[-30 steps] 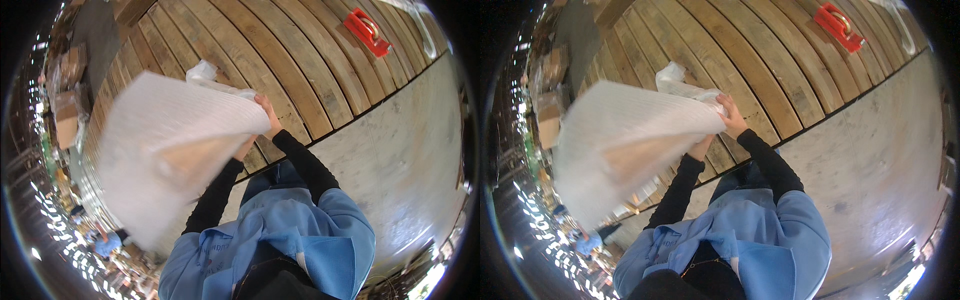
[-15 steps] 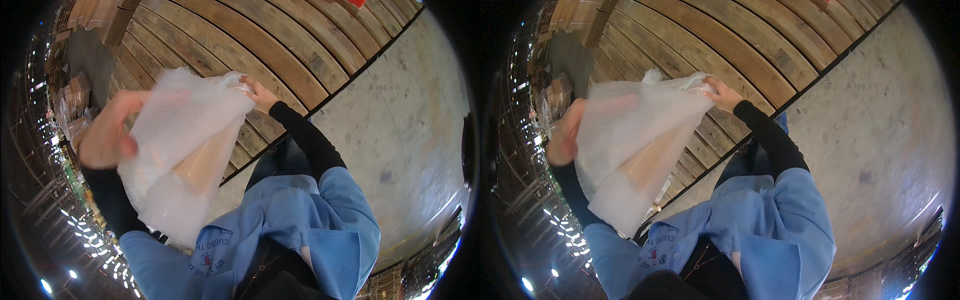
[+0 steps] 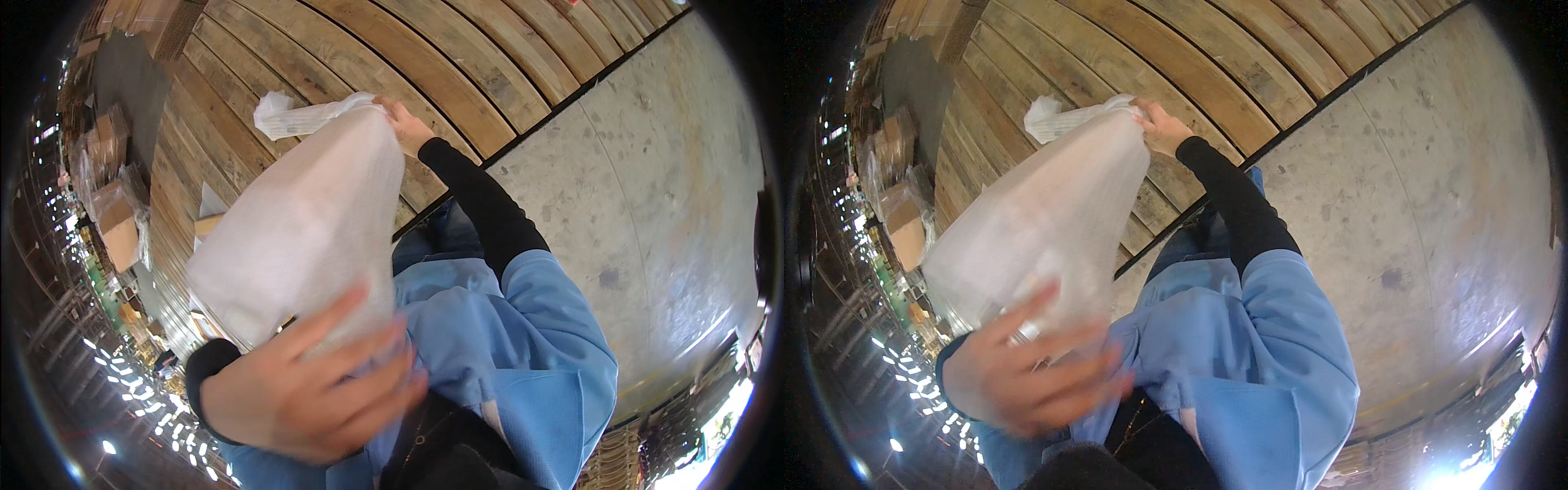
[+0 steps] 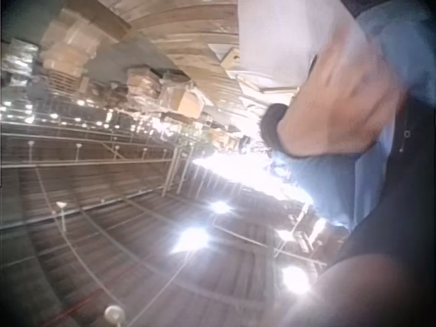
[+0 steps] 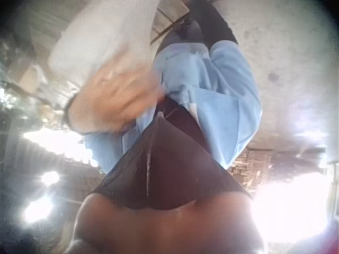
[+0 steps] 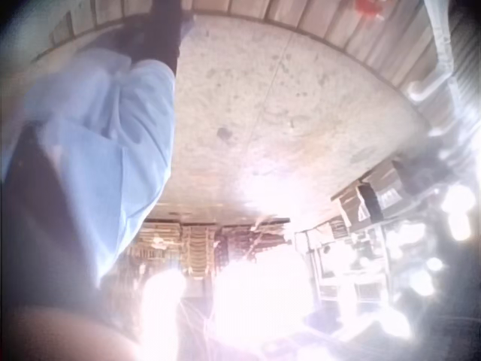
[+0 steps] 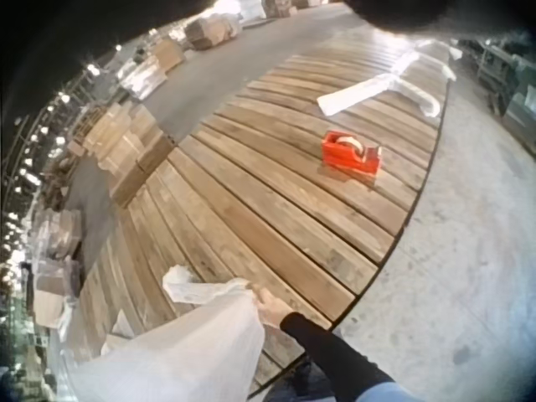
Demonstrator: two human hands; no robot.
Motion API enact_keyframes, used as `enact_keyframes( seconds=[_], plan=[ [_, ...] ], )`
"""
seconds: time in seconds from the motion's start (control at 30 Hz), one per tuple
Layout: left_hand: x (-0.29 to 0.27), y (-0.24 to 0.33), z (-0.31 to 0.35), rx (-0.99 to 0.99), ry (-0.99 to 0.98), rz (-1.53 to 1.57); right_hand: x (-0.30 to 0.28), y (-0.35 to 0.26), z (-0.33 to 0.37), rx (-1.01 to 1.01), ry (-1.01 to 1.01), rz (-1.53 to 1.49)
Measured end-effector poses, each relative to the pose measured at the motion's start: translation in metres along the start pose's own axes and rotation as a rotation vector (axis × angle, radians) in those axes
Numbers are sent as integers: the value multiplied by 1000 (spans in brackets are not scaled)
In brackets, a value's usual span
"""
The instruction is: The person wraps wooden chair frames in bubble wrap and secures them with tape. They handle each frame individually, folding the protective material around the legs and corners, then sealing the package with adhesive tape.
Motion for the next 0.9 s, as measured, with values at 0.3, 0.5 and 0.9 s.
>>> enact_keyframes(
  seconds=[0.3,0.5,0.9],
  plan=[
    [59,-263,50,-768,859,440,22,-7,-21,-57,-62,4],
    [97,-349,-18,-676,931,393,11,18,-23,207,-196,-102],
    [123,-335,2,-602,872,226,-91,-1,-94,292,192,-444]
  ],
)
Point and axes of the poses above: each hand's wrist, its own z-axis away from the middle knuckle, its own x-axis out of the palm, y = z × x, the point moved 7 cm from there along -z, towards the middle knuckle, and after that the axes turned 14 degrees about -x, right-handed, at the moved point
